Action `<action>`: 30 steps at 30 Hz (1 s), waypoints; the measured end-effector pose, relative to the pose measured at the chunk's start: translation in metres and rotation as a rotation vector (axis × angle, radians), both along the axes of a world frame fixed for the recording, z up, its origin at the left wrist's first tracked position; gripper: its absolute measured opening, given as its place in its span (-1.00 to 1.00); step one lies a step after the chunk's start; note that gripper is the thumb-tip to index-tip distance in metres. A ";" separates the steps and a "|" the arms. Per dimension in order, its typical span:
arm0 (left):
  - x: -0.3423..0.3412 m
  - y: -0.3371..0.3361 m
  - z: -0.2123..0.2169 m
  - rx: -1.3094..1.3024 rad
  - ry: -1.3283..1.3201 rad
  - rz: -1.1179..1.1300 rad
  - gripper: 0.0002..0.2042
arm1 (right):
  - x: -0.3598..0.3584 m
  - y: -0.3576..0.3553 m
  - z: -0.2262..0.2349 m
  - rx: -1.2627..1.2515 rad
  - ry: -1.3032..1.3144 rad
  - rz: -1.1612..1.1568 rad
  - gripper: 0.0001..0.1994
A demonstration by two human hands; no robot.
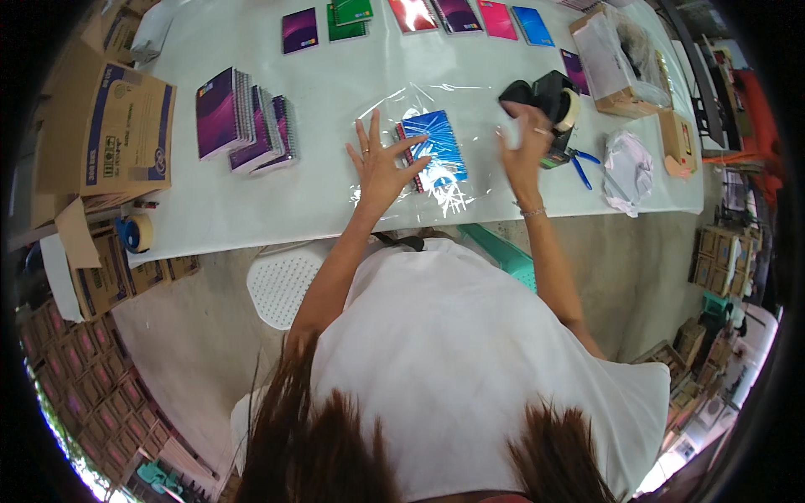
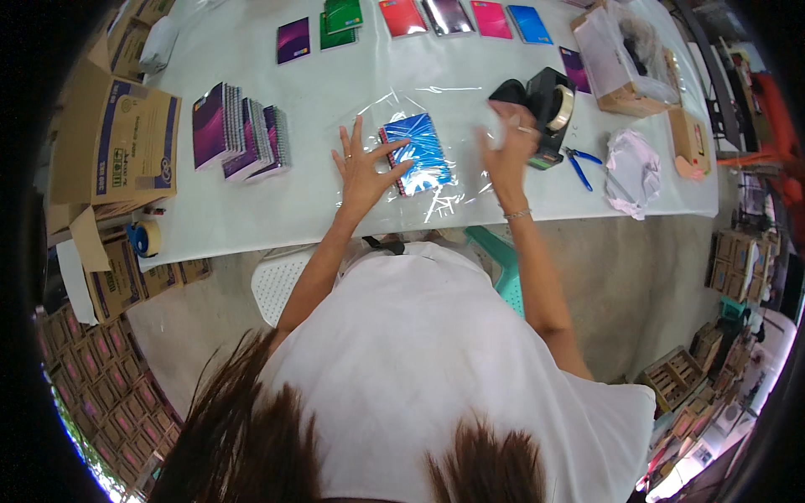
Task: The person sorts notebooks by color into small stacks and then places a stack into a plastic bag, sealing it with tape.
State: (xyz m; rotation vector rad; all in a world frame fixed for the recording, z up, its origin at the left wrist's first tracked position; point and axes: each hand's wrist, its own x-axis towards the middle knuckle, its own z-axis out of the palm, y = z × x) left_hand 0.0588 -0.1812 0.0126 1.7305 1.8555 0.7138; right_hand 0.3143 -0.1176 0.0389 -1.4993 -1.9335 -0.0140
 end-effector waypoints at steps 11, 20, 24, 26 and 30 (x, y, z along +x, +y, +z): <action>0.006 0.003 -0.004 0.018 -0.039 -0.021 -0.53 | 0.153 -0.007 -0.021 -0.617 0.984 -0.382 -0.71; 0.000 0.003 -0.009 0.014 -0.012 -0.005 -0.53 | 0.108 -0.059 -0.031 -0.448 1.405 -0.366 -0.83; 0.003 0.004 -0.004 0.022 -0.018 -0.013 -0.54 | 0.116 -0.069 -0.055 -0.484 1.374 -0.358 -0.84; 0.005 0.003 -0.002 0.025 -0.020 -0.023 -0.54 | 0.136 -0.075 -0.065 -0.544 0.890 -0.500 -0.85; 0.002 0.004 -0.003 0.009 -0.019 0.000 -0.52 | 0.122 -0.072 -0.049 -0.710 0.728 -0.331 -0.84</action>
